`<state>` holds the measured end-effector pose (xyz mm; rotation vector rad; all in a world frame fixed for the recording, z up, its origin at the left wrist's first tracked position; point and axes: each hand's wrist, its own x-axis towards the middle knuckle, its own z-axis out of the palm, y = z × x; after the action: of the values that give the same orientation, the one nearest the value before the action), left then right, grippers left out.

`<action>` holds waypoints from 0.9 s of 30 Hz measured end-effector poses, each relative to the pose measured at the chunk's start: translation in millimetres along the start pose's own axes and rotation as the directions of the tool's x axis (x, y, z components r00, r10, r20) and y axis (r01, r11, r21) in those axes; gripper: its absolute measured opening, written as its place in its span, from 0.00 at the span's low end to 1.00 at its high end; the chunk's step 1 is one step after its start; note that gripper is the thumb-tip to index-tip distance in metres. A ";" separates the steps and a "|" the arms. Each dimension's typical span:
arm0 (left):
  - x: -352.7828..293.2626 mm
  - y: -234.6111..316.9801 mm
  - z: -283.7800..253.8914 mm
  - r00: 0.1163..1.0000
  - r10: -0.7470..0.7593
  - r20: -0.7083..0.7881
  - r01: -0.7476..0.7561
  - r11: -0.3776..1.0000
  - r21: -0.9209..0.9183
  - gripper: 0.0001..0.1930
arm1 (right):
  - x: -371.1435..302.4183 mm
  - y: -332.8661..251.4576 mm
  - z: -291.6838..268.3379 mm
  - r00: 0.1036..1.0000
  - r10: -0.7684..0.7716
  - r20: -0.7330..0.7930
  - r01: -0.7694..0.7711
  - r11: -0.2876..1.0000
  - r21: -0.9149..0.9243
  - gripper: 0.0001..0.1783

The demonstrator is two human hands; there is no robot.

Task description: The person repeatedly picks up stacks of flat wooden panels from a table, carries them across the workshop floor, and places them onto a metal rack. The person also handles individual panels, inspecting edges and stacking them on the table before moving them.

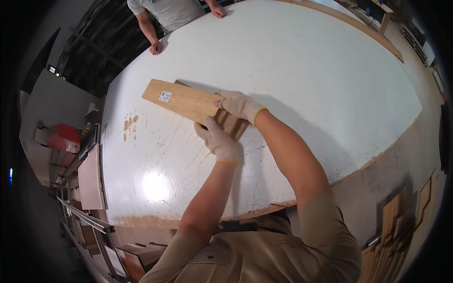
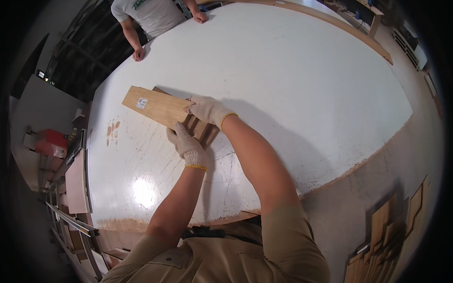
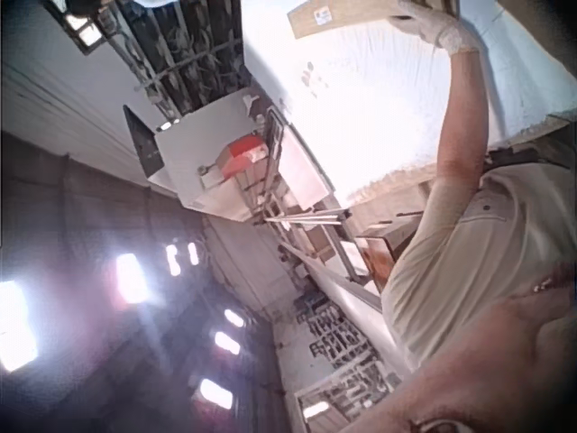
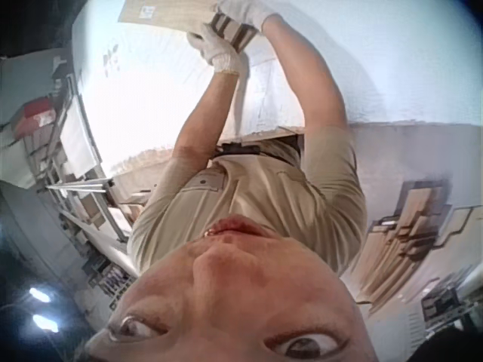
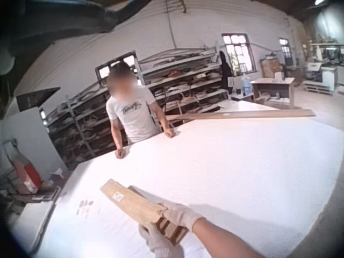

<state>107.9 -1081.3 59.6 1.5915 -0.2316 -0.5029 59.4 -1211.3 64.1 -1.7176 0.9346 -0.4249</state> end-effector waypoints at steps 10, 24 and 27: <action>10.7 -32.5 -41.1 0.861 0.391 0.326 -0.499 0.773 0.392 0.38 | 17.0 18.3 -26.5 0.998 0.028 -0.060 -0.017 0.985 0.172 0.21; 23.2 -50.6 -216.1 0.601 0.689 0.404 -0.752 0.659 -0.004 0.25 | -165.7 97.5 -15.7 0.780 -0.185 -0.598 0.181 0.981 -0.068 0.08; 25.1 -60.3 -215.3 0.564 0.682 0.465 -0.789 0.611 0.063 0.26 | -158.1 92.8 -13.6 0.784 -0.167 -0.598 0.162 0.985 -0.062 0.08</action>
<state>217.8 -894.6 -1.0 1.4528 -1.2961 -0.1020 -83.8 -1109.7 9.7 -1.7001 1.2335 -1.1393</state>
